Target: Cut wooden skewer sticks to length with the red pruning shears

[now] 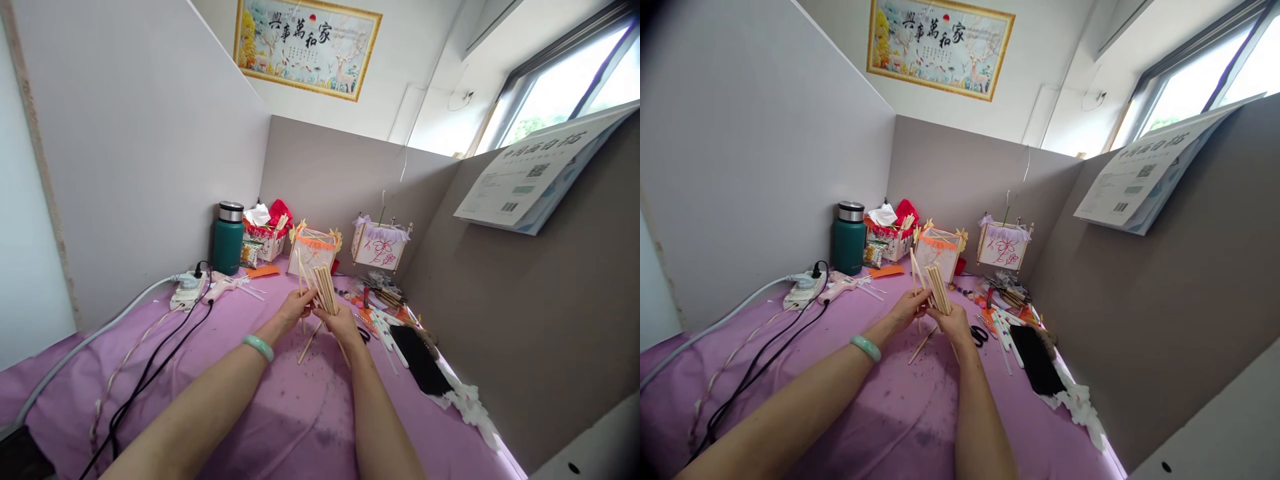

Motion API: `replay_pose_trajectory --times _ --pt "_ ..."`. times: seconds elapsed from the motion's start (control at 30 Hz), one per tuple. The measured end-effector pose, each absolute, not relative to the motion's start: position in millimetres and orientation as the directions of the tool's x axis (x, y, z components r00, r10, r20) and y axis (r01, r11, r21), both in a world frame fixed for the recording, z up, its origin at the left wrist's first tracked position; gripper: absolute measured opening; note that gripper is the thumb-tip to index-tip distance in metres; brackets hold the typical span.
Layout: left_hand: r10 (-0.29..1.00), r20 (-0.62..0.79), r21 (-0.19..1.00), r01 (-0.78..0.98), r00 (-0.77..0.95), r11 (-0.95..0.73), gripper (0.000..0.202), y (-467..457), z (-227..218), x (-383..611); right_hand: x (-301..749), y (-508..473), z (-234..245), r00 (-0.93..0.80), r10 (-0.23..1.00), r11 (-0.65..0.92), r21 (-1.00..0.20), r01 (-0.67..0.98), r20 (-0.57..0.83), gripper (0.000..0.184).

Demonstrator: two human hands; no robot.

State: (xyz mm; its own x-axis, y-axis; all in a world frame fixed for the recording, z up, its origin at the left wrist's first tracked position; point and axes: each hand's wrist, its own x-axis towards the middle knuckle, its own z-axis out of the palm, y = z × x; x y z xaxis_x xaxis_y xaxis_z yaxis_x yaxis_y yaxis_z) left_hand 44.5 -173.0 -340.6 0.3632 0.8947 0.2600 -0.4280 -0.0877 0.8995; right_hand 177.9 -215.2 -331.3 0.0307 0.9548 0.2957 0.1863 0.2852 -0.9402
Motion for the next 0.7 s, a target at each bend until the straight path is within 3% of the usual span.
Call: replay_pose_trajectory --times 0.13,0.27,0.5,0.7 --pt "0.907 0.335 0.852 -0.493 0.254 -0.177 0.040 -165.7 -342.6 41.0 183.1 -219.5 -328.8 0.004 0.965 0.260 -0.965 0.033 0.261 0.034" --pt "0.871 0.321 0.842 -0.533 0.372 -0.083 0.036 -168.7 -340.2 38.9 189.2 -223.2 -328.7 -0.083 0.971 0.220 -0.974 -0.062 0.224 0.036" --pt "0.856 0.264 0.890 -0.454 0.444 -0.039 0.036 -179.7 -332.8 39.5 180.5 -222.1 -334.2 -0.156 0.967 0.198 -0.979 -0.037 0.202 0.035" --pt "0.913 0.226 0.891 -0.451 0.339 -0.053 0.040 -173.7 -334.8 41.0 176.2 -222.6 -334.8 -0.154 0.967 0.197 -0.979 -0.059 0.204 0.034"
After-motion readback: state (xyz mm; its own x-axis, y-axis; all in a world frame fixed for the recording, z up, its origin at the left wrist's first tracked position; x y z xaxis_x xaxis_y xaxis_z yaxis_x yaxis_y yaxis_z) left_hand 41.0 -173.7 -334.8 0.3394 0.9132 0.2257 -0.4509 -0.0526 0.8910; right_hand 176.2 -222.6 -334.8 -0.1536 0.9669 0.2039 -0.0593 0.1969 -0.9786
